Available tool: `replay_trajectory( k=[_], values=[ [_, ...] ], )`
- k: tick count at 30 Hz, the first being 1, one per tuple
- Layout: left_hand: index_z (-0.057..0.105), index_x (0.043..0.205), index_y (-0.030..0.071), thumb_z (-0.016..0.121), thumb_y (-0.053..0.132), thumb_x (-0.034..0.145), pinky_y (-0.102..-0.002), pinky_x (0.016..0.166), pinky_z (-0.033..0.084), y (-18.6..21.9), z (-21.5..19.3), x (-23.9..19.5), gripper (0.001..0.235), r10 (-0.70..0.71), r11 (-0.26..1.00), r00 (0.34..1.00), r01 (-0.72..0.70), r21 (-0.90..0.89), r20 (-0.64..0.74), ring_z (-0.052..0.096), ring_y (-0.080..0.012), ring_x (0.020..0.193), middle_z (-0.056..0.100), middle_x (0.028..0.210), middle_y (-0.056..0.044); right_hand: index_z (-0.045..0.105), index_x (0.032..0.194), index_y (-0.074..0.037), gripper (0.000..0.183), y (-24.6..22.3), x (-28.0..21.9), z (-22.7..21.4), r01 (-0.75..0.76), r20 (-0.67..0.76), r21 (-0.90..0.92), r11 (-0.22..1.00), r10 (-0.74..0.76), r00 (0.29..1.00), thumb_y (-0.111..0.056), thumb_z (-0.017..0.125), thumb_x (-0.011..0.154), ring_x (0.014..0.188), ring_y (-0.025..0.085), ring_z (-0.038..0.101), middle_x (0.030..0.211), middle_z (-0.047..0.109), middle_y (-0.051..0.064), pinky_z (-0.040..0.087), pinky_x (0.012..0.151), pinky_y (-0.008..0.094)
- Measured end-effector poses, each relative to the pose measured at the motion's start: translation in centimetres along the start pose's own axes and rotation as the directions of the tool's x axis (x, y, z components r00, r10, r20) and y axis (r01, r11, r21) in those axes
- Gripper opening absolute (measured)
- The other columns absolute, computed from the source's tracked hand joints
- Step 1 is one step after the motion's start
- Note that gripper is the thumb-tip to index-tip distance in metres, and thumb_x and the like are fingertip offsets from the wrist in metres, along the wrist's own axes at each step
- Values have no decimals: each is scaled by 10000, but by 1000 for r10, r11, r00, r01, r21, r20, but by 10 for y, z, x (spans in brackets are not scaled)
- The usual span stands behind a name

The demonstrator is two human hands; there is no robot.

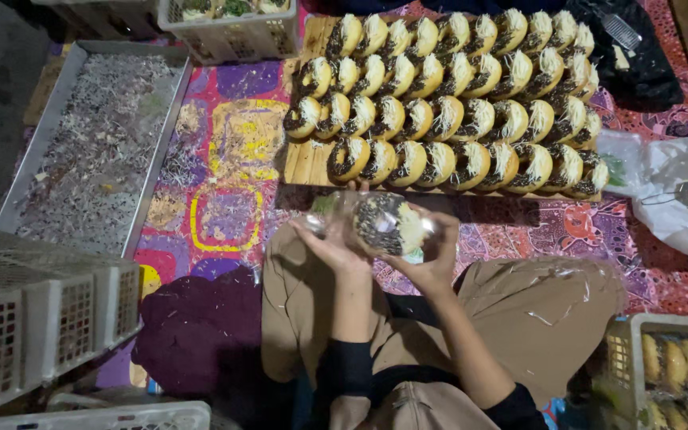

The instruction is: The person sits on a mat and individually wraps small round pastries in clear plastic bags. They pick up each pastry, place it into a bag, and set the wrapped item into a white plastic crate.

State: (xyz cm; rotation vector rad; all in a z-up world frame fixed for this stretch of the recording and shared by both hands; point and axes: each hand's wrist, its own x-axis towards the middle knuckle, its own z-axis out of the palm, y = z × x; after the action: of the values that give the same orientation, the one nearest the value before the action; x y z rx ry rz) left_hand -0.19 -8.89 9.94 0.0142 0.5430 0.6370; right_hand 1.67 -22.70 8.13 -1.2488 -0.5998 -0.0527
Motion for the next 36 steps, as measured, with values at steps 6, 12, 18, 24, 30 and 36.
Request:
replay_trajectory(
  k=[6,12,18,24,30,36],
  values=[
    [576,1220,18,749,212,882,-519,1095,540,13,-23,17,426,65,966,926,-152,211,373,633,-348,1204,600,1292,-223,377,1481,-95,1024,-15,-4,-30,-229,-105,283,931,267,958,-115,968,645,1214,280,654,1316,615,177,589,1053,410],
    [554,1361,-1,705,195,865,-511,1189,489,14,-11,-6,554,-14,935,779,-212,284,627,552,-359,1396,539,1450,-200,412,1445,-79,992,-34,8,-27,159,97,-387,908,-132,987,-69,984,634,1253,277,674,1348,588,170,610,1050,383],
    [327,1605,171,699,268,839,-540,1218,361,-10,29,-47,857,-37,997,792,-9,73,609,443,-396,1428,501,1474,-239,307,1570,-59,1134,-65,44,12,149,140,-421,895,-98,985,-259,945,654,1237,310,632,1395,565,228,539,1040,420],
    [340,1572,145,724,210,783,-481,1270,323,-11,22,-32,880,-19,999,800,-15,51,600,457,-285,1478,480,1557,-108,255,1576,-11,784,-118,57,-1,178,396,-376,909,-16,918,-59,685,922,1250,347,649,1460,565,250,483,1072,468],
    [472,1470,31,733,220,879,-451,1088,431,-27,-52,-46,674,234,770,945,-324,550,229,558,-286,1249,597,1388,-106,589,1368,-65,482,-120,58,-19,90,377,-479,873,112,919,-87,750,914,887,171,796,1026,797,60,627,802,313],
    [758,959,71,810,247,908,-405,1061,450,24,-1,-60,191,-411,-250,606,-793,556,680,567,-261,1179,721,1041,-75,604,1345,-21,472,-129,69,-71,-57,583,-382,922,288,760,-19,728,890,913,169,805,972,811,71,630,836,308]
  ],
)
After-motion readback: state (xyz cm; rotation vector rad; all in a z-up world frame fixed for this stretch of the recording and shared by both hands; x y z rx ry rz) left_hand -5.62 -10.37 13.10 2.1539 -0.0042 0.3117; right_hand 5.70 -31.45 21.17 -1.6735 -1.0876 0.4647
